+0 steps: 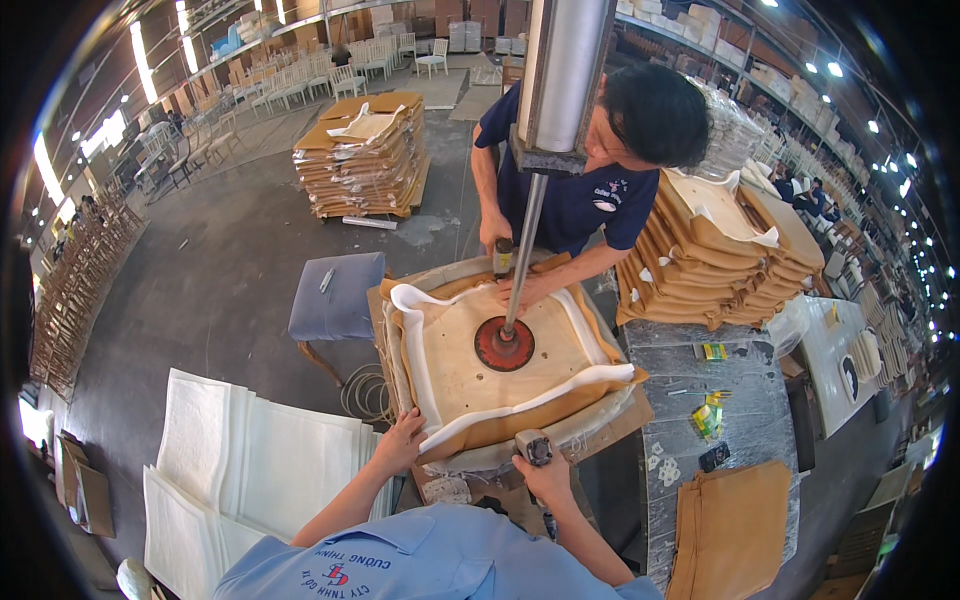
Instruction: The person assembles a chair seat by placing a white foam layer and a brown fabric layer onto a wooden frame. They use a staple gun to secure the layers to the frame while a coworker assists by applying adhesive. The process is repeated for multiple units.
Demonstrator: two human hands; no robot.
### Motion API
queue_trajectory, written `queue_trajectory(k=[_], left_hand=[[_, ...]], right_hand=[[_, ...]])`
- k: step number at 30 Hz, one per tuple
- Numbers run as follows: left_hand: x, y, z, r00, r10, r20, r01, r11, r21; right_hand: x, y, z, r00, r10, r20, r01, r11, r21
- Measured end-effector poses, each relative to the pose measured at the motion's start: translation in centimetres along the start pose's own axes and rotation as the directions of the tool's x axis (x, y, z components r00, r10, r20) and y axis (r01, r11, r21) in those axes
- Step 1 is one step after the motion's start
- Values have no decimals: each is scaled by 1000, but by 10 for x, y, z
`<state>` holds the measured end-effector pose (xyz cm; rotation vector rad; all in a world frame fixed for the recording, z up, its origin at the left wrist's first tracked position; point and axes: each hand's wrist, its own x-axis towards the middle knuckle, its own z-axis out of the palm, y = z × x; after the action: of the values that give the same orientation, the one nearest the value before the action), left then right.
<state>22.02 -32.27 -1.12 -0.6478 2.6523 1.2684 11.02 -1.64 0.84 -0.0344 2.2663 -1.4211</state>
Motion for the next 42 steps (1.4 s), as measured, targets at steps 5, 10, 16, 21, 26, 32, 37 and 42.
queue_trajectory(k=[5,10,16,21,26,32,37,42], left_hand=[[-1,1,1,1000,2,-1,-2,1000,-7],[-9,-1,3,1000,-15,5,15,1000,22],[-23,21,18,993,111,45,-117,979,168],[-43,51,34,959,207,192,-249,941,229],[-44,69,37,795,467,387,-425,884,-193],[1,69,18,718,696,3,-670,691,271],[31,53,15,786,577,220,-617,752,232],[39,56,31,766,591,254,-642,731,232]], right_hand=[[1,3,-1,1000,-13,-8,13,1000,-6],[-1,-4,-2,1000,7,6,-7,1000,22],[5,5,-26,995,47,-87,-43,998,49],[-27,3,-41,993,59,-106,-32,971,237],[-78,-29,-44,1000,10,22,-16,958,286],[-90,-24,-17,998,37,43,-44,982,185],[-64,0,-14,976,121,-181,-81,973,214],[-30,0,-32,930,174,-324,-98,967,236]])
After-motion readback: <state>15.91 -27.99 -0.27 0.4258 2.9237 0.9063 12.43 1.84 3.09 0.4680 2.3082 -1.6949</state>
